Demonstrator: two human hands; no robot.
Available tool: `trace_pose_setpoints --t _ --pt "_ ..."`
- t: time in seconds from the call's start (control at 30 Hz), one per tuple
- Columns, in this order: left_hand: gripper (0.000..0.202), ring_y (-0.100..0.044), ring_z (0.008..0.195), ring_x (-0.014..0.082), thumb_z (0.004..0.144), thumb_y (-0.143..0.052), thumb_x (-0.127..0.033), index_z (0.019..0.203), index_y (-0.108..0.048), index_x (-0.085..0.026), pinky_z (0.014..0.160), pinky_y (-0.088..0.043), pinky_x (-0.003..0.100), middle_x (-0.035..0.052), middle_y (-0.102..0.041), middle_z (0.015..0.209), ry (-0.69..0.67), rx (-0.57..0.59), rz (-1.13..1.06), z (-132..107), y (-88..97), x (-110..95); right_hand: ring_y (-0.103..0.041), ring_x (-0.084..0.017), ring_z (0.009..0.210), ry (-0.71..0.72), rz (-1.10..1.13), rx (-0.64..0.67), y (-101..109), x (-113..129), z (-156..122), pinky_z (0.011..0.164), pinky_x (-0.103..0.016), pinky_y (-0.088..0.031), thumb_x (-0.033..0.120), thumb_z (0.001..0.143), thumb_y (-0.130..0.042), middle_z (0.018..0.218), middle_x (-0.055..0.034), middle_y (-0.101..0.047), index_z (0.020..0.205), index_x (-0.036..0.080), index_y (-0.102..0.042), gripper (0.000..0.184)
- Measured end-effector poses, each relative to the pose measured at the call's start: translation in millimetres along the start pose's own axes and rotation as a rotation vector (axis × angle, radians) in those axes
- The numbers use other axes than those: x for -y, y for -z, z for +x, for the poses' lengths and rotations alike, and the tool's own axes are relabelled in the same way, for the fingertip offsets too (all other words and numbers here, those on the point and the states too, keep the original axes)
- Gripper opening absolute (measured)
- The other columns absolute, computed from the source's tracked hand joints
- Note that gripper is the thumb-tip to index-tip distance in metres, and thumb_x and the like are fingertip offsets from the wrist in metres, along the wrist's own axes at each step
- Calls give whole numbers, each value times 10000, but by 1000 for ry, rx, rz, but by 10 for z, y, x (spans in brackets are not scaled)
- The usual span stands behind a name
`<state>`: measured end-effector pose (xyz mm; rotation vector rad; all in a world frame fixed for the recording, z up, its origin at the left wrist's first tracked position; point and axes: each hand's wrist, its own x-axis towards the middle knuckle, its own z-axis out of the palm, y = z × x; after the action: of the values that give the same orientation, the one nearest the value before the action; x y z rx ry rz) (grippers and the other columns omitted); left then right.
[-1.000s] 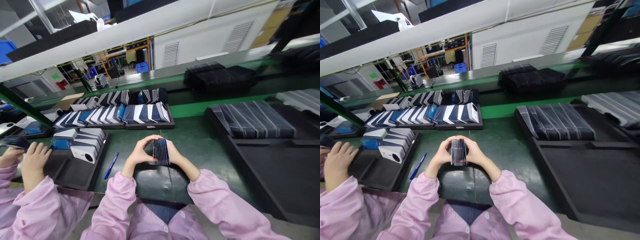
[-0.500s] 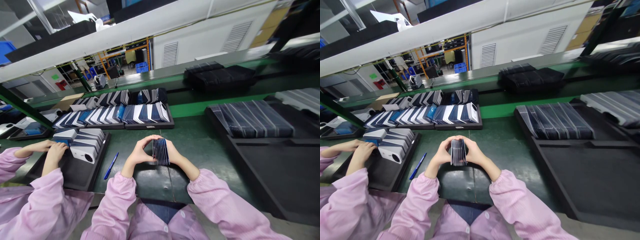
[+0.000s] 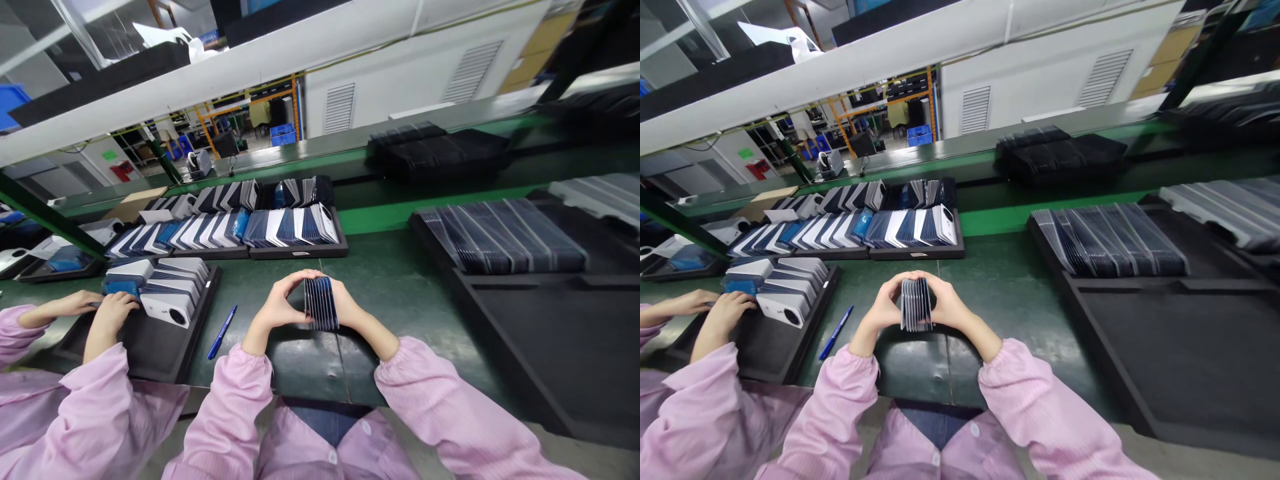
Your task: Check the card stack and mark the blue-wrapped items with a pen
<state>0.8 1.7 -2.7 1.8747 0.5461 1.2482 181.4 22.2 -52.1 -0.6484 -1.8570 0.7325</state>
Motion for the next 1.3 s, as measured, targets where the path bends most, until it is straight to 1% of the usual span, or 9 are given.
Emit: trace_pose_setpoints --t 0.4,0.5,0.67,0.77,0.93,1.03,1.13,1.23,1.3 --pt "850 -601 1221 299 463 -966 -400 1192 -578 -199 1084 -456 425 126 -633 1255 86 -38 -39 -22 13 -35 -610 -337 1213 27 -50 33 48 79 33 1050 -477 -481 291 585 -860 1321 -142 -629 1336 196 -551 817" --pt "851 -585 1240 312 460 -960 -432 1173 -561 -195 1105 -434 451 137 -618 1272 120 -44 -46 -27 20 -26 -601 -347 1214 25 -73 54 64 110 45 1044 -480 -476 309 581 -864 1306 -153 -627 1332 183 -548 825" --pt "890 -564 1261 342 445 -954 -446 1179 -502 -227 1100 -428 524 140 -582 1326 142 -69 -81 -77 63 92 -608 -378 1152 19 -123 99 113 158 64 1003 -520 -467 292 540 -864 1243 -180 -632 1293 147 -561 824" --pt "977 -573 1238 341 376 -970 -399 1204 -479 -236 1090 -438 521 126 -573 1310 148 -94 -99 -129 106 192 -601 -374 1139 15 -138 124 135 182 67 1001 -526 -451 280 531 -855 1236 -170 -628 1315 153 -541 854" --pt "958 -583 1199 333 335 -976 -380 1154 -501 -239 1076 -451 505 103 -593 1230 182 -123 -132 -143 126 252 -544 -385 1219 -23 -150 151 111 180 66 1045 -528 -397 273 550 -822 1315 -172 -577 1379 182 -477 902" --pt "1015 -572 1209 331 328 -978 -381 1195 -470 -234 1113 -407 537 104 -584 1239 215 -159 -143 -106 56 211 -568 -385 1162 -55 -163 175 64 176 59 1003 -523 -428 263 551 -788 1255 -164 -591 1388 181 -453 905" --pt "1046 -556 1234 337 389 -970 -419 1271 -449 -206 1134 -369 578 125 -579 1255 262 -224 -140 -78 -84 177 -542 -413 1198 -77 -184 183 6 173 23 994 -567 -429 217 564 -716 1304 -194 -548 1475 166 -331 990" --pt "1028 -603 1170 351 448 -933 -543 1292 -479 -171 1070 -439 587 151 -615 1201 294 -270 -162 -58 -233 194 -500 -432 1271 -59 -178 188 -57 123 -52 1007 -626 -412 175 599 -640 1389 -223 -486 1533 174 -202 1031" --pt "1011 -622 1128 366 439 -919 -599 1250 -519 -148 1042 -462 591 167 -632 1158 291 -315 -164 -41 -297 221 -522 -409 1268 -99 -96 169 -102 36 -109 1034 -639 -400 172 647 -612 1390 -198 -504 1523 208 -242 953"
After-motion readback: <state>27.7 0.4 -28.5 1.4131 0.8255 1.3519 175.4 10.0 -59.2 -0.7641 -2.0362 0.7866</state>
